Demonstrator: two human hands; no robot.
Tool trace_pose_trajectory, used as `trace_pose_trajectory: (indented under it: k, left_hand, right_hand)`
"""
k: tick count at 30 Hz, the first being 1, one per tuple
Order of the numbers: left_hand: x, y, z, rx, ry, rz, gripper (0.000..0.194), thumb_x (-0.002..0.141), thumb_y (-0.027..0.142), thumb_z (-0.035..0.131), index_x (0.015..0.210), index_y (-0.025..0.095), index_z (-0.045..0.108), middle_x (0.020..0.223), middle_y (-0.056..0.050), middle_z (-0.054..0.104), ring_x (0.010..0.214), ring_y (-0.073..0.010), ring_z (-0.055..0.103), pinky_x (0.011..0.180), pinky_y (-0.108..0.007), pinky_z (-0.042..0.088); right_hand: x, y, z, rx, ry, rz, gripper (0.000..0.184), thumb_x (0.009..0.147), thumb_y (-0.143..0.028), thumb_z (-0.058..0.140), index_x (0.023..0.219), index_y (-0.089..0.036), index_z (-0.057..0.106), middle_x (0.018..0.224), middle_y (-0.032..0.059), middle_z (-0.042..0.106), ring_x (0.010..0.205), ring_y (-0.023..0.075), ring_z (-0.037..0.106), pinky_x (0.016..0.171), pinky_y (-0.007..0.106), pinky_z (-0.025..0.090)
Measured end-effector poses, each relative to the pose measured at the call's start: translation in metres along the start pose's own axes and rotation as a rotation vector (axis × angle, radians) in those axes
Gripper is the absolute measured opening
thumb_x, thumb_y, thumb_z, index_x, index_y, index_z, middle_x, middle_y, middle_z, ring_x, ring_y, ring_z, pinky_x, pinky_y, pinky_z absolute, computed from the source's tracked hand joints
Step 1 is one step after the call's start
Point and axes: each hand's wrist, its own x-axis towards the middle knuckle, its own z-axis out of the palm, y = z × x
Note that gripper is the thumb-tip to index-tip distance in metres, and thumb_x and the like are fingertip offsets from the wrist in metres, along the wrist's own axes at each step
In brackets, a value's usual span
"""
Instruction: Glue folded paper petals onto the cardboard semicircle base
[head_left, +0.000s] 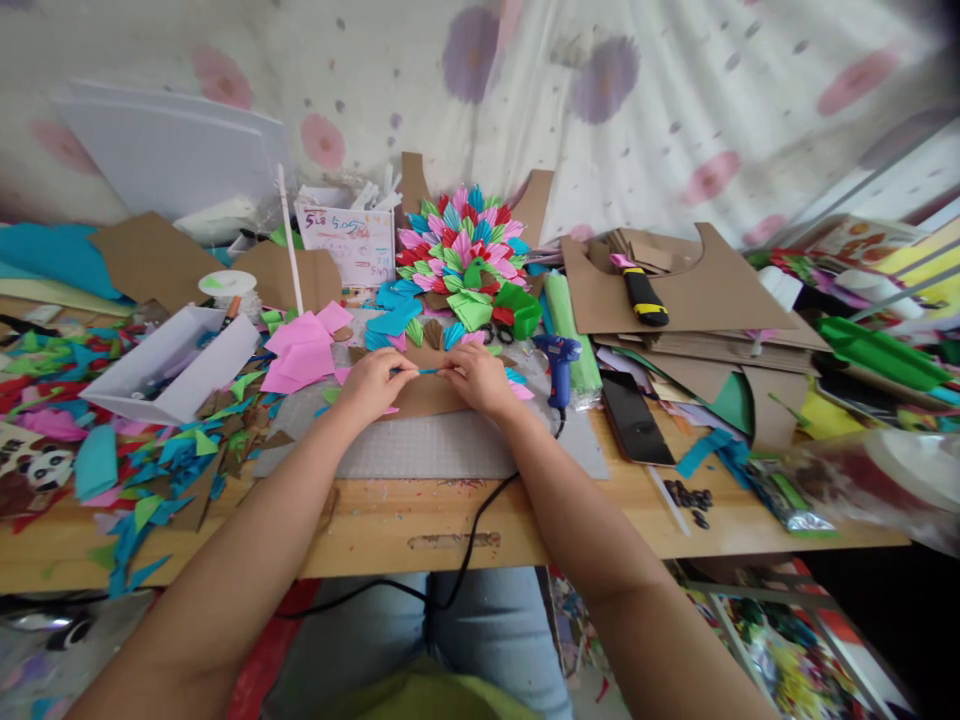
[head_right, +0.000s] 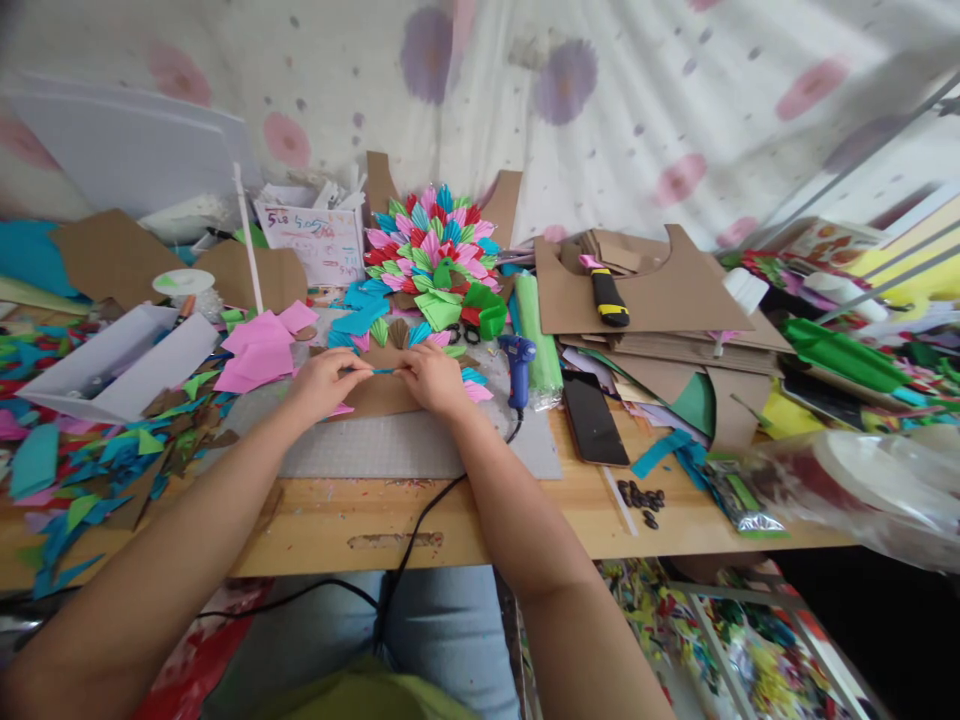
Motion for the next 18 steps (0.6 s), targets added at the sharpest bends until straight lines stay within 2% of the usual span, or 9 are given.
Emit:
trace_pose_trajectory:
  k: [3, 7, 15, 18]
  left_hand:
    - [0.000, -0.003, -0.002, 0.047, 0.050, -0.049, 0.019, 0.072, 0.034, 0.068, 0.061, 0.019, 0.061, 0.069, 0.000, 0.062, 0.068, -0.0135, 0.056, 0.065, -0.027, 0.044]
    - [0.000, -0.004, -0.005, 0.059, 0.063, -0.075, 0.025, 0.068, 0.034, 0.071, 0.056, 0.018, 0.056, 0.063, 0.001, 0.058, 0.063, -0.0127, 0.052, 0.062, -0.027, 0.041]
    - [-0.001, -0.005, -0.017, -0.076, -0.057, -0.018, 0.014, 0.076, 0.028, 0.059, 0.067, 0.019, 0.065, 0.076, -0.001, 0.065, 0.074, -0.0139, 0.058, 0.068, -0.027, 0.045]
    - [-0.001, -0.004, -0.021, -0.023, -0.012, -0.031, 0.017, 0.073, 0.032, 0.063, 0.063, 0.019, 0.062, 0.071, -0.001, 0.063, 0.069, -0.0137, 0.056, 0.065, -0.027, 0.044]
  right_hand:
    - [0.000, -0.003, -0.002, -0.002, -0.010, 0.010, 0.013, 0.086, -0.025, 0.054, 0.087, -0.019, 0.065, 0.094, 0.0051, 0.066, 0.095, 0.0189, 0.053, 0.078, 0.028, 0.039]
    - [0.000, -0.006, -0.005, 0.001, -0.017, 0.013, 0.013, 0.086, -0.025, 0.055, 0.087, -0.018, 0.065, 0.094, 0.0061, 0.065, 0.095, 0.0189, 0.053, 0.077, 0.027, 0.039]
    - [0.000, 0.001, 0.000, 0.031, 0.011, 0.031, 0.011, 0.085, -0.024, 0.055, 0.084, -0.018, 0.065, 0.090, 0.0055, 0.065, 0.092, 0.0183, 0.054, 0.078, 0.027, 0.039]
    - [0.000, 0.001, 0.002, 0.042, 0.009, 0.027, 0.011, 0.085, -0.024, 0.055, 0.084, -0.018, 0.064, 0.090, 0.0052, 0.065, 0.092, 0.0181, 0.054, 0.077, 0.027, 0.039]
